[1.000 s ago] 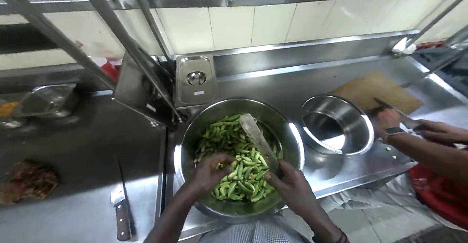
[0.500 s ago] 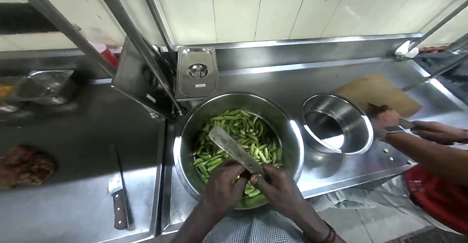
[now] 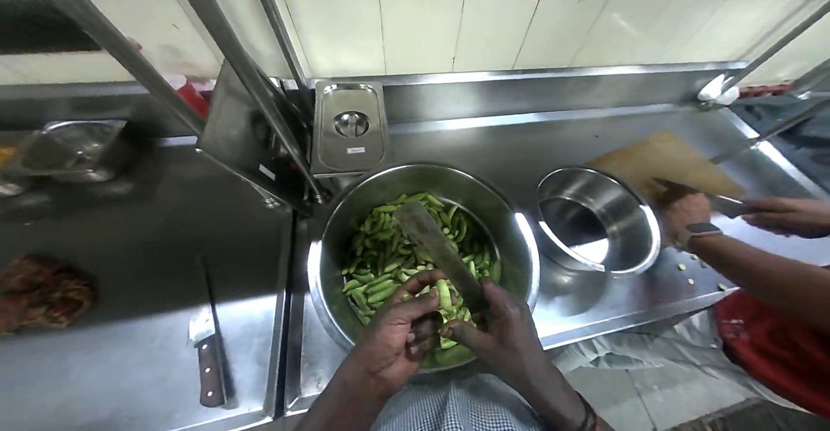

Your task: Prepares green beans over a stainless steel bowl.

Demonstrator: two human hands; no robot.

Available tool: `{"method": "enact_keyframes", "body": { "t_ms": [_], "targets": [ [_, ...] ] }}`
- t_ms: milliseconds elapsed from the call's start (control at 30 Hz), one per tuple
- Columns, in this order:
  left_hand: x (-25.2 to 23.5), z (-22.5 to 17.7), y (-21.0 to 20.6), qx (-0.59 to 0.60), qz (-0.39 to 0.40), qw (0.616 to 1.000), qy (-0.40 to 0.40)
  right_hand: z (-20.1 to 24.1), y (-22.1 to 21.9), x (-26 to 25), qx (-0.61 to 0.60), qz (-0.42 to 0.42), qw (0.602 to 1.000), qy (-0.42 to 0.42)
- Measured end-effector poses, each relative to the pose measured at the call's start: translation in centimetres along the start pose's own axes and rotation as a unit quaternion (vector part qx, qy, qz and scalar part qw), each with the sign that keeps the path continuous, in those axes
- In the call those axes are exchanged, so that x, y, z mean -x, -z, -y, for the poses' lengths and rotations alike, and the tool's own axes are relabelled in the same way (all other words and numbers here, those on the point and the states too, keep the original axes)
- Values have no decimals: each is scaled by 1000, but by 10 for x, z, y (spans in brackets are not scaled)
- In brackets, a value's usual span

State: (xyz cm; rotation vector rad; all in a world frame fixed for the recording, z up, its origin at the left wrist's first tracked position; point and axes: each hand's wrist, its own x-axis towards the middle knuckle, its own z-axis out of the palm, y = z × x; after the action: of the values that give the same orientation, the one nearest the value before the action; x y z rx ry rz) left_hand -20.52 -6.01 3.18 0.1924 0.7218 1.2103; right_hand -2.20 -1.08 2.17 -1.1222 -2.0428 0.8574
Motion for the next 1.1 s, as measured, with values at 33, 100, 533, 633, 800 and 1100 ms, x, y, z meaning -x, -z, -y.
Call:
{"method": "enact_keyframes", "body": {
  "t_ms": [33, 100, 533, 633, 800, 1100],
  "targets": [
    [0, 2, -3, 0, -7, 1000, 9, 0, -1, 0, -1, -10, 1000, 13],
    [1, 4, -6, -7, -9, 1000, 19, 0, -1, -1, -7, -19, 999, 33],
    [-2, 5, -12, -53, -90, 994, -16, -3, -3, -2, 46, 0, 999, 8],
    [-3, 6, -10, -44, -97, 994, -8, -4, -4, -2, 51, 1, 999, 13],
    [-4, 8, -5, -41, -119, 992, -11, -5, -5, 0, 84, 14, 996, 34],
    [-50, -83, 61, -604, -207, 757, -138, -13, 6, -2, 111, -13, 994, 9]
  ]
}}
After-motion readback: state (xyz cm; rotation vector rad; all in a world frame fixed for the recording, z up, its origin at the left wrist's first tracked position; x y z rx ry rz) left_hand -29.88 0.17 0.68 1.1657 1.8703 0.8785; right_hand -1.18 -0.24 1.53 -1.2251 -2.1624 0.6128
